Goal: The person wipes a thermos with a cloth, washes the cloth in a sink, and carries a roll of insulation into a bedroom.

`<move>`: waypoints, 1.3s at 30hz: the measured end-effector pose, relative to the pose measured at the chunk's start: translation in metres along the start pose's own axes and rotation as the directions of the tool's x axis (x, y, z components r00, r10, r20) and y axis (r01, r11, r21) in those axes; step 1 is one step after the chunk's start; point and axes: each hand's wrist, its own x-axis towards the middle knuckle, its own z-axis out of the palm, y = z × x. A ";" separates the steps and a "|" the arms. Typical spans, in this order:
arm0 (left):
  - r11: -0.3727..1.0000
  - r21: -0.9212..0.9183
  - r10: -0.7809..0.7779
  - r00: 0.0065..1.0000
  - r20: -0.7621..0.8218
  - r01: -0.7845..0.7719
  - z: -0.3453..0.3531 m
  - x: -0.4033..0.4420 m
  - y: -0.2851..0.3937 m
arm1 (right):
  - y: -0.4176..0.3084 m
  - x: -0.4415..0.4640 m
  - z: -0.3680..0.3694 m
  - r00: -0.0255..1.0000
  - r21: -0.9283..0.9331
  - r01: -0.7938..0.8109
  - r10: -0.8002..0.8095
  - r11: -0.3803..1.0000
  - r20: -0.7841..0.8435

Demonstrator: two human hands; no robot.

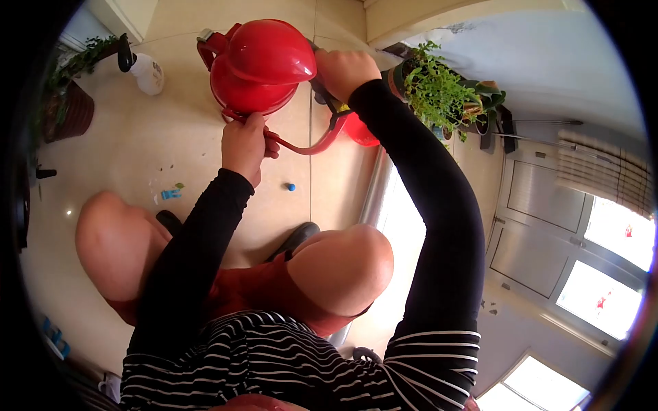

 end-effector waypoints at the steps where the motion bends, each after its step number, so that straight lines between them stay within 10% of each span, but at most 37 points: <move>1: 1.000 0.001 -0.001 1.000 0.003 0.001 0.000 0.000 0.000 | -0.003 0.003 -0.004 0.998 -0.003 -0.042 0.042 0.999 0.045; 12: 1.000 0.002 0.011 1.000 -0.006 -0.011 -0.002 0.003 0.000 | -0.019 0.006 -0.020 0.957 0.076 -0.258 0.244 0.963 0.155; 19: 0.998 -0.057 0.022 0.999 -0.037 -0.024 0.003 0.001 0.001 | 0.022 -0.020 0.004 0.961 0.438 -0.246 0.157 0.865 0.228; 23: 0.999 -0.039 0.007 0.999 -0.033 -0.008 0.002 0.001 0.003 | 0.024 -0.053 0.008 0.846 0.851 -0.523 0.150 0.052 0.511; 26: 1.000 -0.007 0.003 0.999 -0.038 -0.004 0.001 0.001 0.002 | 0.015 -0.063 0.002 0.805 0.826 -0.554 0.183 -0.104 0.564; 33: 1.000 0.000 -0.022 1.000 -0.012 0.022 0.003 0.001 0.001 | 0.023 -0.038 0.009 0.951 0.508 -0.296 0.201 0.809 0.233; 39: 1.000 -0.021 0.011 1.000 -0.016 -0.011 0.004 0.002 0.000 | 0.003 -0.030 -0.010 0.884 0.204 -0.402 0.320 0.893 0.340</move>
